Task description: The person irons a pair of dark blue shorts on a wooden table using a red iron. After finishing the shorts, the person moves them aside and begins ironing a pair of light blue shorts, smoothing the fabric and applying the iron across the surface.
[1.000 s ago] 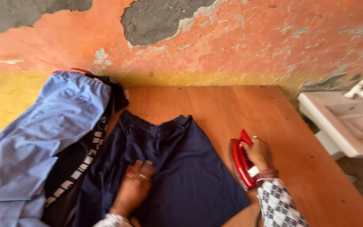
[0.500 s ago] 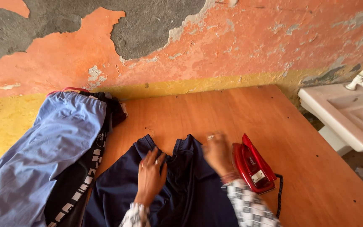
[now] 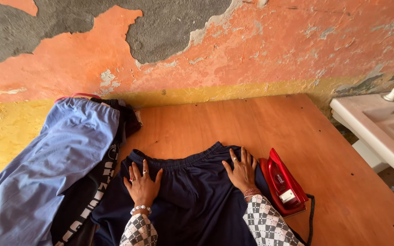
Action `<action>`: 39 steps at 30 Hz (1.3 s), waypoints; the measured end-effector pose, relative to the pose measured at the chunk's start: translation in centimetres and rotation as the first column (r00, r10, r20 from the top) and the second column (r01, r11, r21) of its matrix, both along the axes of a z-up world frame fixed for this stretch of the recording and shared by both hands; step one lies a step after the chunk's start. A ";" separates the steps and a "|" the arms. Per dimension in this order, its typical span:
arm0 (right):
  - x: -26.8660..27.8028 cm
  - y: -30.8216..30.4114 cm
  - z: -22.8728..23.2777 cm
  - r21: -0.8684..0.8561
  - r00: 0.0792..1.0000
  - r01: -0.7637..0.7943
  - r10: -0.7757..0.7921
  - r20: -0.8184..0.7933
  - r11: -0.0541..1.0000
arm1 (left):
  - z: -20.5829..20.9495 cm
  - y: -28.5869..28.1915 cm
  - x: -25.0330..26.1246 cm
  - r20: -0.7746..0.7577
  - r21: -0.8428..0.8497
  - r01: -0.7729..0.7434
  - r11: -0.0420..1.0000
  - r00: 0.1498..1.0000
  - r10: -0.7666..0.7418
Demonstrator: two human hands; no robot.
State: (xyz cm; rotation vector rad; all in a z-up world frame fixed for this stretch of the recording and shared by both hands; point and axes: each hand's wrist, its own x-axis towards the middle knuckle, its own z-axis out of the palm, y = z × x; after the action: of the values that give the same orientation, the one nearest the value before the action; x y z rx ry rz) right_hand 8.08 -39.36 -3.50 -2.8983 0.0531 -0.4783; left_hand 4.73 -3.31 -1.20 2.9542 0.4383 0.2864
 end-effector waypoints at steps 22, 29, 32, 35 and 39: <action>-21.0 15.2 3.8 0.148 0.744 -0.150 0.210 -0.634 0.977 | 1.5 -5.7 4.5 -0.179 -0.095 0.330 0.939 0.923 -0.342; -20.4 11.4 2.1 0.186 0.543 -0.224 0.281 -0.791 0.957 | 3.7 -3.6 9.4 -0.155 -0.554 0.393 0.734 0.817 -0.555; -20.5 9.7 1.6 0.329 0.817 -0.154 0.307 -0.488 0.932 | 7.6 -4.4 9.4 0.101 -0.815 0.374 0.442 0.843 -0.528; -19.4 6.4 3.3 0.399 0.860 0.137 0.090 -0.502 0.907 | 11.7 -5.4 9.7 0.170 -0.964 0.228 0.135 0.924 -0.343; -18.0 1.4 8.5 0.624 0.997 -0.001 -0.044 0.057 0.782 | 17.0 -7.1 10.8 0.166 -0.957 0.072 -0.282 0.931 -0.326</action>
State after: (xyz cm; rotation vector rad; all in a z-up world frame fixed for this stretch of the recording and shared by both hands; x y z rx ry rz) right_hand -9.88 -37.94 4.99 -2.2230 0.1959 -0.4557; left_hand 15.53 -10.40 15.77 1.1947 0.0054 -0.3179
